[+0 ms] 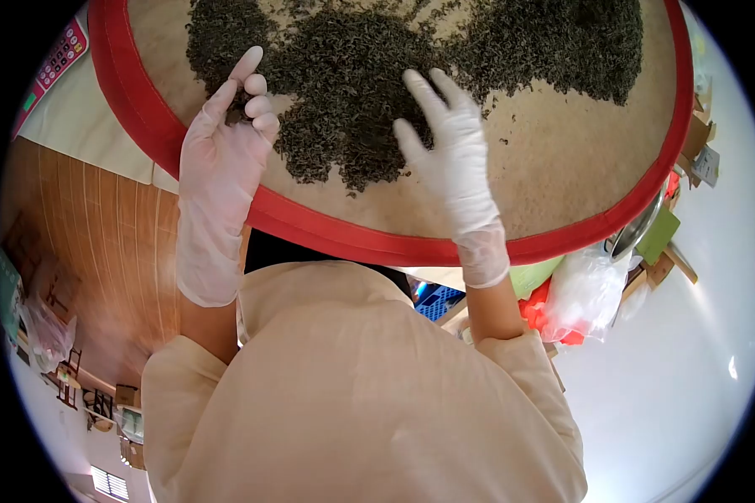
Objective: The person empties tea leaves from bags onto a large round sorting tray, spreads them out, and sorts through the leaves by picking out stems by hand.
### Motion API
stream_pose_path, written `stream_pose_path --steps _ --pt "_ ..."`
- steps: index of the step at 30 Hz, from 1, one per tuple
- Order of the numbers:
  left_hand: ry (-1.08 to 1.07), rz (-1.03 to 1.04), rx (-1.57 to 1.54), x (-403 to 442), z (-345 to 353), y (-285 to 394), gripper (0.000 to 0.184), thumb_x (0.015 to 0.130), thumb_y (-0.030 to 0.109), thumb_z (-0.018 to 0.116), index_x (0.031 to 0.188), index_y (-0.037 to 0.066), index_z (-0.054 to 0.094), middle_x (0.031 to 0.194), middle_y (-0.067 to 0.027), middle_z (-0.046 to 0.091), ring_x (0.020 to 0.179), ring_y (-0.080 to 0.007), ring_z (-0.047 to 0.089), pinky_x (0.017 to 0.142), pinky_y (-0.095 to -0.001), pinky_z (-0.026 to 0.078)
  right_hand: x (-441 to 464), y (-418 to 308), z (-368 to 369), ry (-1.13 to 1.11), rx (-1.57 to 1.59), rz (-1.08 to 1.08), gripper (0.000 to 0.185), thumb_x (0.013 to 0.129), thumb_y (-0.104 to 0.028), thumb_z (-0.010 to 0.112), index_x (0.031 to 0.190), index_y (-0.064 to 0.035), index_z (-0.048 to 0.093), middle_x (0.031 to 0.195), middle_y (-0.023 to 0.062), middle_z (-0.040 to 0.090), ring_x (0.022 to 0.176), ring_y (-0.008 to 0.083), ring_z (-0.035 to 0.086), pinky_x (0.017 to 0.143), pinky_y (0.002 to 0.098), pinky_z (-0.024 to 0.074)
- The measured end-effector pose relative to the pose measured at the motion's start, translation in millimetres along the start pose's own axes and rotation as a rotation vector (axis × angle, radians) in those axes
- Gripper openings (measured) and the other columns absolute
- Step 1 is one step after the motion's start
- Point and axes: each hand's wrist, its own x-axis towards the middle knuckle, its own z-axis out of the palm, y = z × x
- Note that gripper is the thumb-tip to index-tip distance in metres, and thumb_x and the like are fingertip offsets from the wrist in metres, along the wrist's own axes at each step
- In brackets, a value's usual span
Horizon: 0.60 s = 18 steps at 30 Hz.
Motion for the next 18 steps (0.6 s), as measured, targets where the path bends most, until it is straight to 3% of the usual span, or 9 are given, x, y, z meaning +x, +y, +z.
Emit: stream_pose_path --steps 2,6,10,12,13,15,18 --pt "-0.010 0.000 -0.002 0.2 1.1 -0.6 0.041 0.098 0.009 0.042 0.136 -0.005 0.036 0.098 -0.0096 0.052 0.079 -0.0158 0.048 0.070 -0.0286 0.047 -1.1 -5.3 4.6 -0.008 -0.029 -0.070 0.058 0.072 -0.015 0.073 0.127 -0.0175 0.055 0.136 0.0232 0.041 0.117 0.0421 0.044 0.098 0.0444 0.0407" --pt "0.002 0.005 -0.009 0.2 1.8 1.8 0.041 0.098 0.009 0.042 0.136 -0.004 0.036 0.098 -0.0097 0.053 0.079 -0.0160 0.049 0.069 -0.0288 0.046 -18.9 10.9 14.4 -0.074 -0.016 -0.138 0.052 0.070 -0.018 0.074 0.120 -0.0196 0.060 0.138 0.0217 0.039 0.116 0.0418 0.044 0.096 0.0447 0.0419" --pt "0.012 -0.001 -0.004 2.0 -4.6 2.9 0.041 0.098 0.010 0.041 0.136 -0.004 0.036 0.098 -0.0100 0.053 0.079 -0.0162 0.049 0.070 -0.0293 0.046 -31.7 19.0 4.2 -0.153 0.095 -0.060 0.034 0.072 -0.015 0.072 0.105 -0.0152 0.069 0.126 0.0168 0.053 0.108 0.0347 0.054 0.089 0.0398 0.0481" --pt "0.017 -0.007 -0.001 4.3 -6.7 1.2 0.041 0.098 0.010 0.041 0.136 -0.004 0.036 0.098 -0.0106 0.053 0.079 -0.0169 0.049 0.071 -0.0301 0.047 -23.7 28.2 7.5 0.078 0.156 -0.016 0.023 0.074 -0.013 0.071 0.097 -0.0114 0.070 0.108 0.0141 0.063 0.096 0.0315 0.060 0.083 0.0369 0.0502" --pt "0.019 -0.009 -0.002 5.1 -5.7 -0.9 0.041 0.098 0.010 0.041 0.136 -0.004 0.036 0.098 -0.0106 0.053 0.079 -0.0169 0.049 0.071 -0.0301 0.047 -14.8 32.1 9.2 0.077 0.154 -0.013 0.023 0.074 -0.013 0.071 0.097 -0.0114 0.070 0.108 0.0141 0.063 0.096 0.0315 0.060 0.083 0.0369 0.0502" --pt "-0.004 -0.029 -0.042 5.5 -2.4 -6.4 0.041 0.098 0.010 0.040 0.136 -0.004 0.035 0.099 -0.0112 0.053 0.079 -0.0179 0.049 0.071 -0.0308 0.048 15.6 33.1 9.9 0.316 0.197 0.003 0.016 0.076 -0.012 0.070 0.092 -0.0090 0.069 0.095 0.0123 0.065 0.089 0.0302 0.062 0.079 0.0357 0.0505" --pt "0.006 -0.038 -0.041 5.6 2.1 -11.2 0.041 0.099 0.010 0.040 0.137 -0.005 0.035 0.099 -0.0118 0.053 0.080 -0.0186 0.049 0.071 -0.0312 0.048 50.7 31.3 20.5 0.330 0.059 -0.030 0.016 0.076 -0.018 0.071 0.088 -0.0084 0.068 0.087 0.0102 0.063 0.083 0.0281 0.061 0.072 0.0362 0.0499"
